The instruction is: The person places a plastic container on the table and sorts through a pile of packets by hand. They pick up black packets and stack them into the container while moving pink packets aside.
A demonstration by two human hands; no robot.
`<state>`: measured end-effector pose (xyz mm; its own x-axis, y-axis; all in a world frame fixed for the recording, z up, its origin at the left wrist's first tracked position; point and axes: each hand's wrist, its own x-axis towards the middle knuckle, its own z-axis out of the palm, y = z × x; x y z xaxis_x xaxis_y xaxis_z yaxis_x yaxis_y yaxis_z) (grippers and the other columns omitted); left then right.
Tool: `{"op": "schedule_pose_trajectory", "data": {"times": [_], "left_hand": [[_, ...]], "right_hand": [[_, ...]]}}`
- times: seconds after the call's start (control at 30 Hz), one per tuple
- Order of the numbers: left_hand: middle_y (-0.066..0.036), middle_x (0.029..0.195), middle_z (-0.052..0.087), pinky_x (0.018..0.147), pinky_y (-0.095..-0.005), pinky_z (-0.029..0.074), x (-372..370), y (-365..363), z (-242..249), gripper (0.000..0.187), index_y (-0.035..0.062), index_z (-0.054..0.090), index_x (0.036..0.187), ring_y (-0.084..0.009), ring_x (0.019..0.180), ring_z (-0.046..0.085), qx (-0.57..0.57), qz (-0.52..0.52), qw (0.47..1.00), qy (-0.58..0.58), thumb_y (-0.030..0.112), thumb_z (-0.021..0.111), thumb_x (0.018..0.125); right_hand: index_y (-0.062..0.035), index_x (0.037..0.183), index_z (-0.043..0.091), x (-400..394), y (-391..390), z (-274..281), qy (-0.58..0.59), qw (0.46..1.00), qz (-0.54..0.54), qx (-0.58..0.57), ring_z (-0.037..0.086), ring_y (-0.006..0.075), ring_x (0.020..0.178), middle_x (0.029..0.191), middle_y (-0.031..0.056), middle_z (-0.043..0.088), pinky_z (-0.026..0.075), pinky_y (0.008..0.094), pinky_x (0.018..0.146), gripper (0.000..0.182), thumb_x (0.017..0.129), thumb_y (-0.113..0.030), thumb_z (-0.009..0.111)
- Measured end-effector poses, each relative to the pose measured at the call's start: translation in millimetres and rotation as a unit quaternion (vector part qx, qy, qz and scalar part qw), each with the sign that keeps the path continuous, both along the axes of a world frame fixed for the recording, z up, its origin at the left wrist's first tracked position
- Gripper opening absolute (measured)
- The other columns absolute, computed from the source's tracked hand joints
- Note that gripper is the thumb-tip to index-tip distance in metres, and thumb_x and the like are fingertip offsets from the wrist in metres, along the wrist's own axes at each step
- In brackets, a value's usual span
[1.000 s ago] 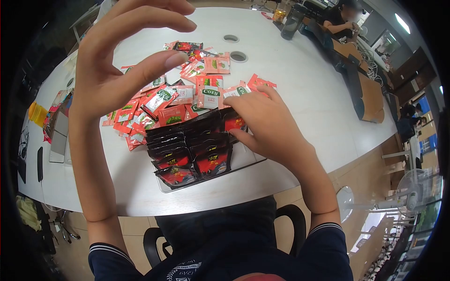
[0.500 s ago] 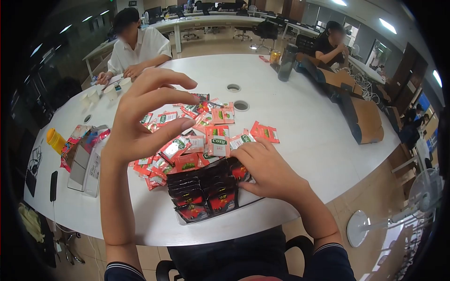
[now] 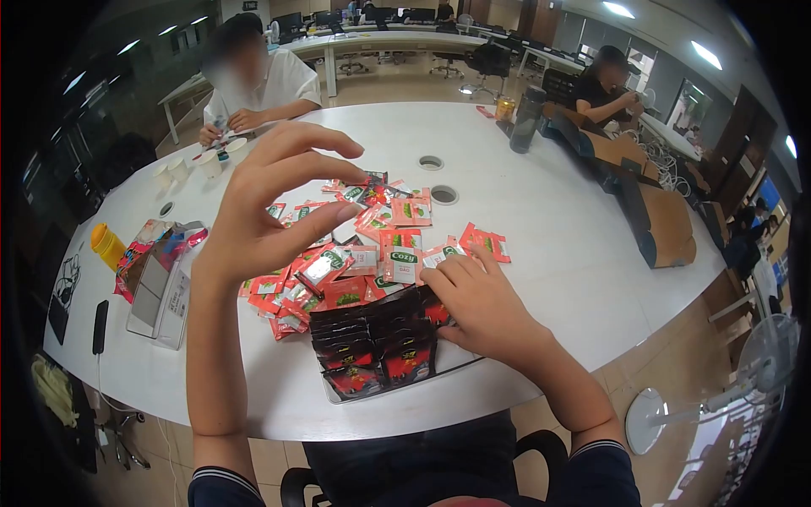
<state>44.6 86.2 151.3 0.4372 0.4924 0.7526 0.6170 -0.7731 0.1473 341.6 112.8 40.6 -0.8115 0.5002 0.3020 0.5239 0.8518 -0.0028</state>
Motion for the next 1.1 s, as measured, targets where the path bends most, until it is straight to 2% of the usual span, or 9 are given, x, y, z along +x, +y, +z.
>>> {"op": "schedule_pose_trajectory", "data": {"times": [0.13,0.23,0.3,0.4,0.57,0.63,0.8,1.0,1.1], "left_hand": [[-0.009,0.119,0.072,0.1,-0.0408,0.05,-6.1,12.7,-8.7,0.023,0.0063,0.078,0.107,-0.0274,0.115,0.065,-0.024,0.018,0.999,0.019,0.018,0.082,0.087],[-0.01,0.119,0.072,0.101,-0.0398,0.05,-18.3,31.5,-29.5,0.023,0.0056,0.077,0.109,-0.0275,0.115,0.065,-0.133,0.014,0.991,0.004,0.021,0.078,0.091],[-0.012,0.126,0.071,0.107,-0.0401,0.048,-22.6,35.9,-44.5,0.031,0.0056,0.075,0.119,-0.0292,0.121,0.063,-0.249,0.077,0.965,0.04,0.024,0.076,0.093],[-0.013,0.135,0.068,0.114,-0.0419,0.045,-27.7,54.9,-83.2,0.04,0.0053,0.072,0.127,-0.0302,0.132,0.058,-0.342,0.131,0.926,0.093,0.024,0.078,0.093],[-0.015,0.142,0.065,0.116,-0.0435,0.043,-16.4,70.4,-116.0,0.047,0.0065,0.071,0.134,-0.0315,0.138,0.054,-0.388,0.108,0.904,0.143,0.032,0.076,0.094],[-0.019,0.135,0.068,0.111,-0.044,0.047,-8.3,72.7,-119.3,0.049,0.0049,0.07,0.134,-0.0333,0.132,0.059,-0.386,0.122,0.904,0.139,0.035,0.074,0.095],[-0.021,0.114,0.075,0.097,-0.0442,0.055,-11.1,84.1,-134.9,0.048,0.0018,0.069,0.132,-0.0358,0.108,0.071,-0.4,0.216,0.882,0.121,0.03,0.073,0.094],[-0.015,0.098,0.078,0.083,-0.0403,0.058,-8.1,90.1,-143.0,0.049,0.0017,0.067,0.134,-0.029,0.088,0.075,-0.416,0.231,0.879,0.018,0.014,0.073,0.087],[-0.013,0.094,0.074,0.081,-0.0387,0.056,-9.8,95.7,-141.8,0.048,-0.0005,0.066,0.135,-0.0238,0.089,0.072,-0.46,0.234,0.856,-0.021,0.011,0.073,0.089]], "right_hand": [[-0.0051,0.148,0.052,11.1,5.3,22.4,0.021,0.996,0.036,-0.079,0.055,0.0327,0.132,0.134,0.015,0.06,0.031,0.054,0.123,0.091,0.072,-0.031,0.094],[-0.0055,0.154,0.048,34.6,29.3,43.8,0.1,0.976,0.07,-0.181,0.056,0.0319,0.134,0.14,0.0154,0.061,0.035,0.0472,0.122,0.094,0.075,-0.032,0.093],[-0.0073,0.147,0.056,44.5,47.7,55.7,0.192,0.948,0.033,-0.252,0.062,0.0275,0.125,0.132,0.0158,0.065,0.047,0.0398,0.109,0.078,0.08,-0.027,0.089],[-0.0062,0.139,0.063,57.0,100.5,25.6,0.287,0.924,-0.04,-0.249,0.066,0.0233,0.118,0.121,0.0124,0.071,0.05,0.0364,0.102,0.059,0.087,-0.025,0.083],[-0.0033,0.123,0.072,68.2,121.7,-19.4,0.222,0.936,-0.155,-0.224,0.068,0.0183,0.106,0.111,0.0085,0.074,0.052,0.0348,0.095,0.037,0.092,-0.023,0.078],[-0.0033,0.123,0.072,63.1,112.8,-11.8,0.208,0.924,-0.19,-0.26,0.068,0.0189,0.103,0.11,0.008,0.075,0.053,0.035,0.092,0.037,0.093,-0.024,0.077],[-0.0018,0.12,0.073,58.4,106.7,-15.4,0.196,0.952,-0.121,-0.203,0.07,0.0236,0.099,0.11,0.0101,0.075,0.053,0.037,0.088,0.037,0.093,-0.027,0.076],[-0.0003,0.115,0.074,54.7,99.9,-14.6,0.194,0.96,-0.08,-0.187,0.069,0.0268,0.101,0.11,0.0127,0.075,0.052,0.0376,0.089,0.034,0.093,-0.025,0.076],[0.0,0.114,0.074,55.4,100.9,-13.4,0.191,0.961,-0.079,-0.184,0.07,0.0268,0.101,0.11,0.0128,0.075,0.052,0.0375,0.09,0.033,0.093,-0.025,0.076]]}}
